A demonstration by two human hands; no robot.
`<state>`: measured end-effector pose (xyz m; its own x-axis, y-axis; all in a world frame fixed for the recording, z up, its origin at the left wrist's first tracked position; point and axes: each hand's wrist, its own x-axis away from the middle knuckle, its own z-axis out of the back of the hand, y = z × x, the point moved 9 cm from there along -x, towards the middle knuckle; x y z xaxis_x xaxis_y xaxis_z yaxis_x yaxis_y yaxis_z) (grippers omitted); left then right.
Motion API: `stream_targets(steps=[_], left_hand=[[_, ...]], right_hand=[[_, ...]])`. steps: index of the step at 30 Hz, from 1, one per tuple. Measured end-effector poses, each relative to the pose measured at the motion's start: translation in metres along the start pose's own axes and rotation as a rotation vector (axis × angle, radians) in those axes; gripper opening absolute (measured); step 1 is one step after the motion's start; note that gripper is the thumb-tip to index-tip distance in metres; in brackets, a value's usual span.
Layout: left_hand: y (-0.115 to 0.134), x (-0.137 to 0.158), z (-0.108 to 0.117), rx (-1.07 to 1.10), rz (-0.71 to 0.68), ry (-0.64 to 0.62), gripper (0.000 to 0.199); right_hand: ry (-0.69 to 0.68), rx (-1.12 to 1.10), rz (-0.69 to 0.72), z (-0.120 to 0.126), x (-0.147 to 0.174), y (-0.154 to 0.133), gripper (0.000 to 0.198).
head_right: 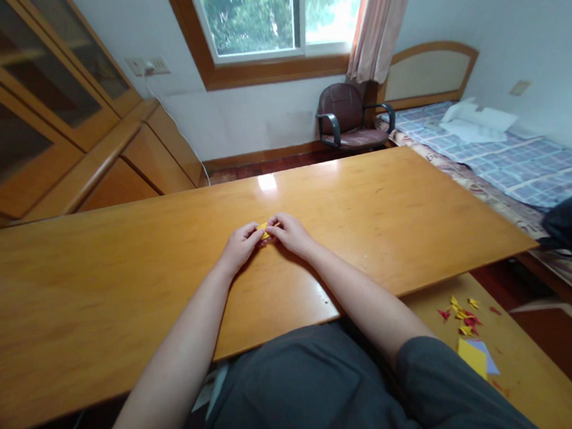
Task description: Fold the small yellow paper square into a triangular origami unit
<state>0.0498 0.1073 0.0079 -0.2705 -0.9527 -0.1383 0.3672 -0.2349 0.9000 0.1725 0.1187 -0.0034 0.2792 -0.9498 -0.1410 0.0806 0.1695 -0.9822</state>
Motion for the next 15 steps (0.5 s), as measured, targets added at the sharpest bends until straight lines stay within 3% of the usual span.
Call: stream_targets(steps=[10, 15], left_hand=[[0.0068, 0.0007, 0.0037, -0.166, -0.026, 0.055, 0.029], [-0.0007, 0.0020, 0.0044, -0.106, 0.051, 0.047, 0.029]], right_hand=[[0.027, -0.031, -0.042, 0.0011, 0.0005, 0.0026, 0.018], [0.045, -0.052, -0.062, 0.0026, 0.0022, 0.0015, 0.021]])
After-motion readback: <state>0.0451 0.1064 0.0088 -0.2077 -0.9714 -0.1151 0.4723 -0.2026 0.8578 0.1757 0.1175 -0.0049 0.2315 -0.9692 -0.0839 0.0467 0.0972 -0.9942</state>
